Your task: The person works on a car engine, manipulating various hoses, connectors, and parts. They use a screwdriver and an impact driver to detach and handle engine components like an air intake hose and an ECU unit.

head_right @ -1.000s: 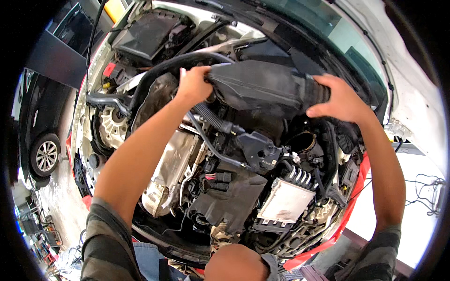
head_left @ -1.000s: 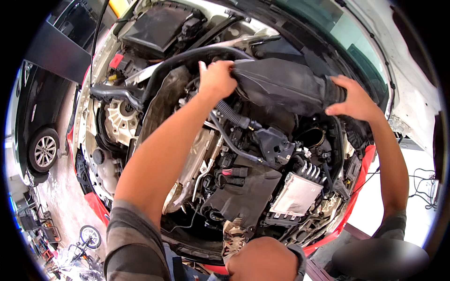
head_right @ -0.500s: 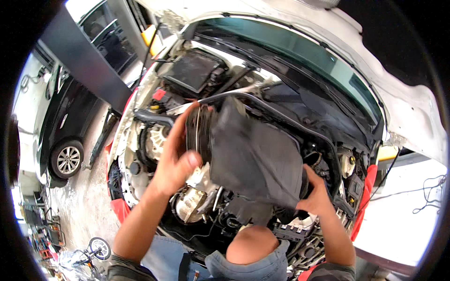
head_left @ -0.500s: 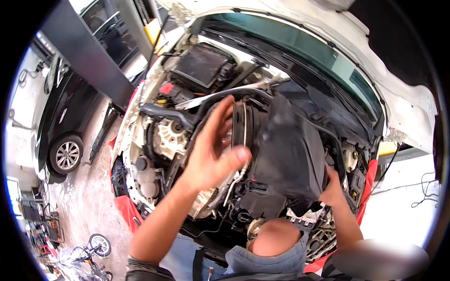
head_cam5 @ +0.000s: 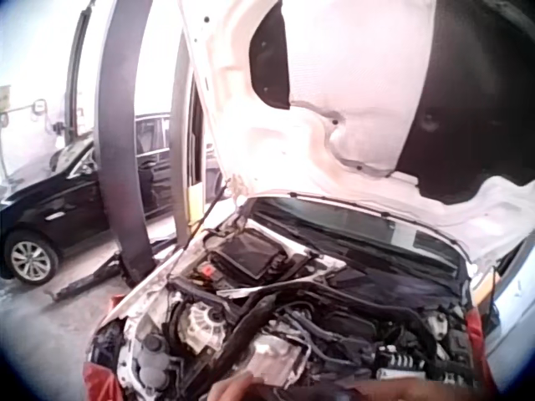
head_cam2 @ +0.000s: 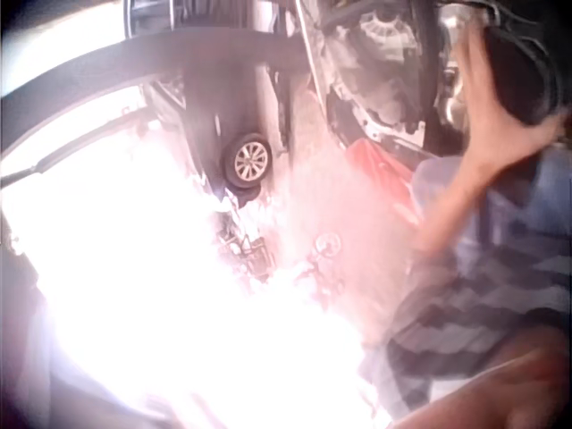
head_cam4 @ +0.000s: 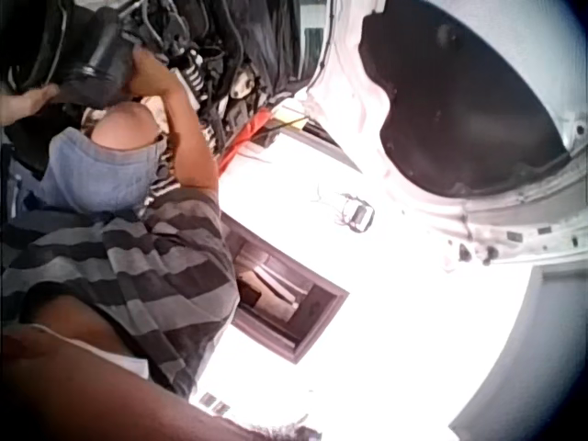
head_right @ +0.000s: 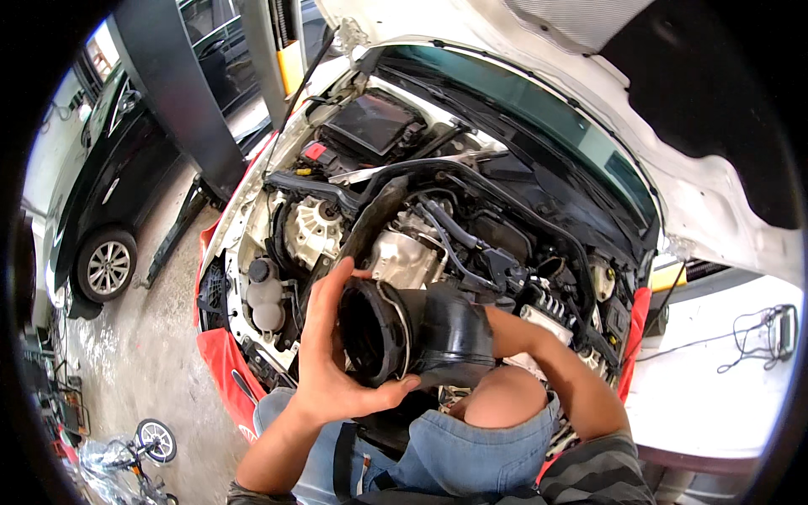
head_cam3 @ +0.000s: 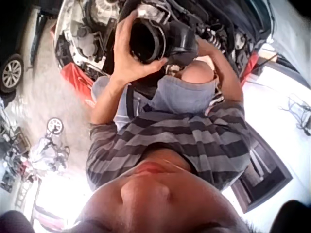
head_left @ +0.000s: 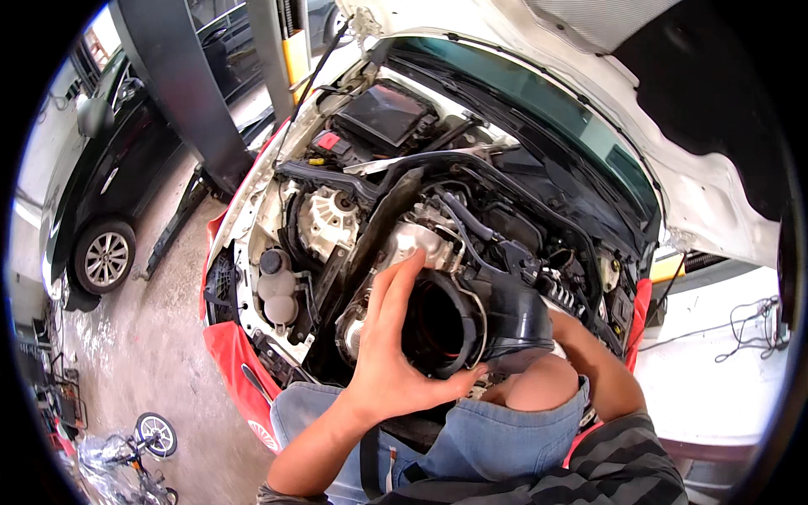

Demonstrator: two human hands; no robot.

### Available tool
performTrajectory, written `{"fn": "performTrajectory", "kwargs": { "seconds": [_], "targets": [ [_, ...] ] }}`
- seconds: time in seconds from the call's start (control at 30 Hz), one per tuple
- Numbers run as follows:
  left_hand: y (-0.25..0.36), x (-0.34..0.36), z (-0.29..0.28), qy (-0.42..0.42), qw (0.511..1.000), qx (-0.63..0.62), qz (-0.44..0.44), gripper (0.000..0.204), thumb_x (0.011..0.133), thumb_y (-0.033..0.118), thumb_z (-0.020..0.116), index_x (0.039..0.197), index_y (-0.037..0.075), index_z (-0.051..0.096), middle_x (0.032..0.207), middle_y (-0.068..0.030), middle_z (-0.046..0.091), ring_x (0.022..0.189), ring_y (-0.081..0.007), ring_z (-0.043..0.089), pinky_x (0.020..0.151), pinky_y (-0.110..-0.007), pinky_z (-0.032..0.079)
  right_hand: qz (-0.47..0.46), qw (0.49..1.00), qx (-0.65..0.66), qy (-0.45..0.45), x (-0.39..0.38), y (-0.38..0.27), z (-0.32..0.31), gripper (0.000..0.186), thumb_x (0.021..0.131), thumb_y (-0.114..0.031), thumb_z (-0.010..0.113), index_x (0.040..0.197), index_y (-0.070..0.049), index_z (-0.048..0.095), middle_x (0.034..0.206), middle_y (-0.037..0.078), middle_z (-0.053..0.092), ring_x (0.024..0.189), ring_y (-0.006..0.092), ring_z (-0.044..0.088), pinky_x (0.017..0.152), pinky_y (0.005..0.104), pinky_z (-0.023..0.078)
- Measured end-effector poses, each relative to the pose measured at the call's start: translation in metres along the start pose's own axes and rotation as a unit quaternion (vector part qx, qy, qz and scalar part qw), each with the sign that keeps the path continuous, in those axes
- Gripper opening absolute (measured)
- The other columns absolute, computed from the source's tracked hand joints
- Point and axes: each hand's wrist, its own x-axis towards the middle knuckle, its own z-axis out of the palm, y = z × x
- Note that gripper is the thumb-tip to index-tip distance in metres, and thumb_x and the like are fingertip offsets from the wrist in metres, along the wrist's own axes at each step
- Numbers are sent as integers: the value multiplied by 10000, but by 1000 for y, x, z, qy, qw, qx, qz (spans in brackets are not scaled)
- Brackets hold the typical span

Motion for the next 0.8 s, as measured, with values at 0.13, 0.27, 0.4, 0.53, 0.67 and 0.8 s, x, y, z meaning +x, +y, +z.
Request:
{"fn": "performTrajectory", "kwargs": {
  "seconds": [0.13,0.27,0.4,0.53,0.67,0.8],
  "targets": [
    [12,-32,-4,44,998,35,30,1184,509,225,910,1462,-73,275,1282,-192,456,1151,-272,507,972,-364,434,-61,980,-187,20,-26,-119,14,689,719,39,677,1372,-44,475,1300,165,580,1236,278,549,1070,379,395],
    [24,-59,-14,72,994,72,36,1233,477,211,925,1477,-61,257,1284,-208,466,1146,-279,517,965,-372,440,-233,940,-241,64,-33,-185,64,523,719,100,517,1232,-1,548,1221,187,589,1174,324,572,1009,401,436],
    [54,-84,-49,100,990,91,51,1142,478,214,924,1419,-71,342,1214,-226,523,1087,-338,567,908,-409,487,-300,932,-203,10,-29,-206,100,614,720,28,543,1332,11,490,1310,200,547,1257,341,524,1047,409,407],
    [105,-94,-97,66,995,61,49,1185,479,228,938,1431,-80,303,1277,-217,482,1152,-296,545,972,-384,452,-360,919,-114,-109,-24,-225,123,959,719,-287,806,1465,41,299,1432,221,454,1317,348,474,1090,407,371],
    [141,-95,-123,27,999,-18,38,1170,521,201,928,1436,-55,246,1340,-206,450,1206,-272,512,1044,-370,407,-414,904,-97,-51,-25,-224,180,1250,595,-356,917,1509,14,148,1434,248,421,1291,349,492,1068,402,390],
    [174,-94,-127,63,998,-5,-10,1107,550,191,909,1426,-11,262,1353,-225,447,1300,-326,448,1088,-403,366,-440,897,27,35,-31,-228,216,1188,595,-231,910,1497,-3,170,1364,218,475,1225,309,532,1032,385,418]
  ]
}}
